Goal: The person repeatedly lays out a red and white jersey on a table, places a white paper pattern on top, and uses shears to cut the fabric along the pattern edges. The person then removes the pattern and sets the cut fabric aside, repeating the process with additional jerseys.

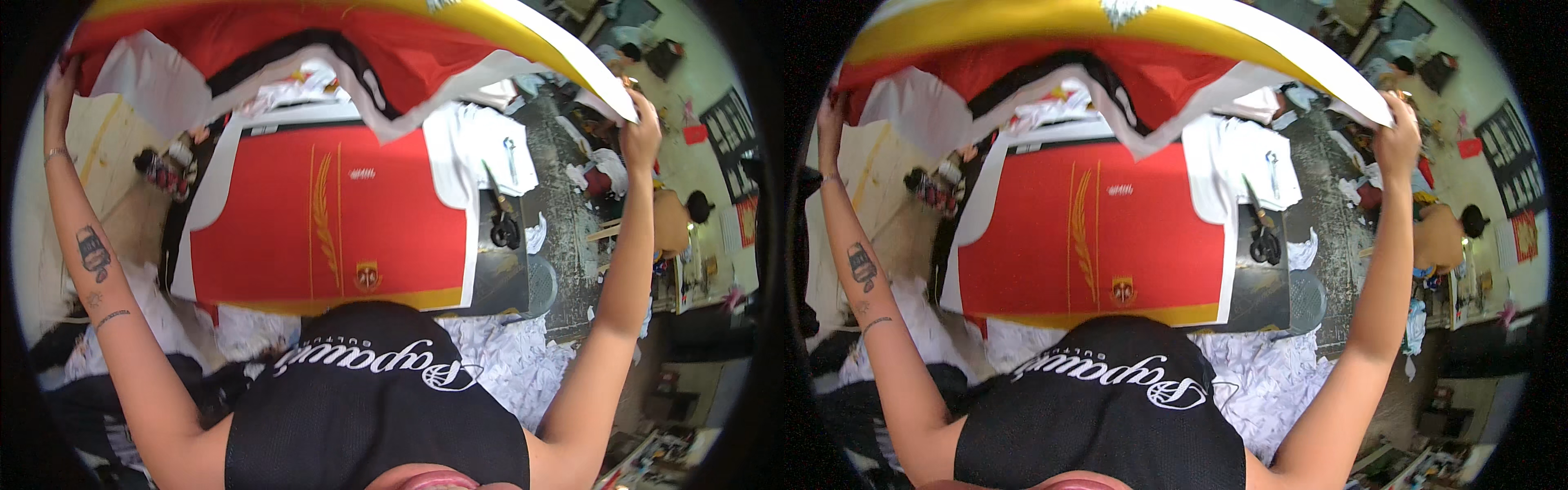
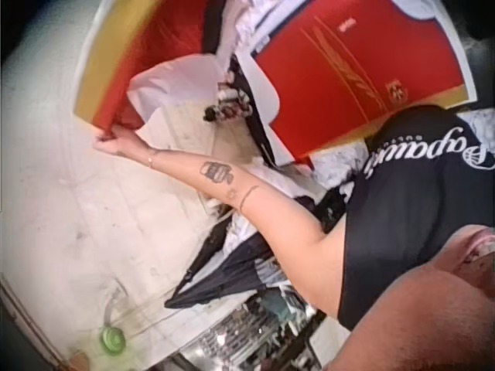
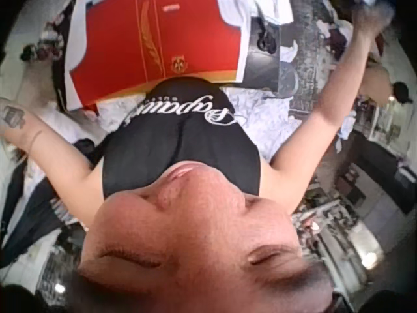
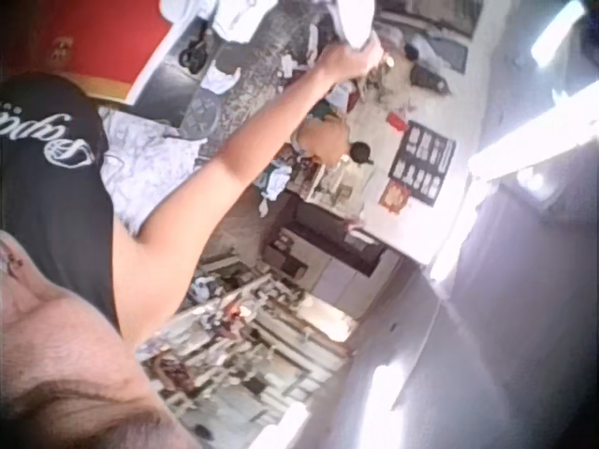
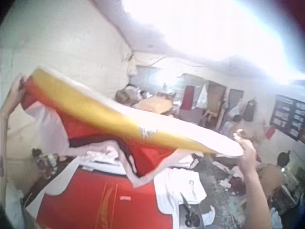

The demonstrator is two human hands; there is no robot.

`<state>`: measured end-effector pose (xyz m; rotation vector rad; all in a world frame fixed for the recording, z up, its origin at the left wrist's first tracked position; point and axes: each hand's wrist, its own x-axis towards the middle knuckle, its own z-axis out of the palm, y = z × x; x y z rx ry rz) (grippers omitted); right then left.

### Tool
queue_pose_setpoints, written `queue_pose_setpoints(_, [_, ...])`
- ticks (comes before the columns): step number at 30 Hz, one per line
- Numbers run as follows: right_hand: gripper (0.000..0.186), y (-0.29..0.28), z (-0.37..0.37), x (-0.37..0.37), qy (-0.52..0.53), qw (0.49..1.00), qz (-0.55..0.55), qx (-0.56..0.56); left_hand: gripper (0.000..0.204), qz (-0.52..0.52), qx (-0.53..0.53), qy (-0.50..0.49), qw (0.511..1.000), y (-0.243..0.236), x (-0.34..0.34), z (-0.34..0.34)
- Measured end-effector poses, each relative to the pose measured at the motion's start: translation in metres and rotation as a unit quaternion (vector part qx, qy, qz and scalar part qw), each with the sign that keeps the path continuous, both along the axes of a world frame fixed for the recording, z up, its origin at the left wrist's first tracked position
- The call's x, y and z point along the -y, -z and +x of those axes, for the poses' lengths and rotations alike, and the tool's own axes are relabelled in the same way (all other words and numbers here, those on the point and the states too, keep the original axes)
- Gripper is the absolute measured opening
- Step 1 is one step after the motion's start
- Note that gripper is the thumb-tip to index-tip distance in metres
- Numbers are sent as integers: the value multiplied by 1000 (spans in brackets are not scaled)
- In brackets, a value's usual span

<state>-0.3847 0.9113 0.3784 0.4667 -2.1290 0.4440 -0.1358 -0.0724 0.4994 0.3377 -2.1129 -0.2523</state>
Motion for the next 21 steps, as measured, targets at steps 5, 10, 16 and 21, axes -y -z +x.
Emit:
queue_pose_setpoints(5, [29, 132, 47, -8, -131, 984, -63, 105, 47, 163, 153, 243, 944, 177, -15, 119])
queue_pose_setpoints(10, [45, 268, 92, -6, -52, 954, -38, 293, 35, 25, 197, -47, 979, 337, -39, 141])
queue_pose_setpoints(16, [37, 383, 141, 21, -110, 663, -436, 598, 35, 542, 18, -17, 840, 510, -107, 156])
queue_pose_setpoints(21, [36, 425, 181, 49, -104, 577, -521, 620, 42, 707, -81, -32, 702, 569, -129, 183])
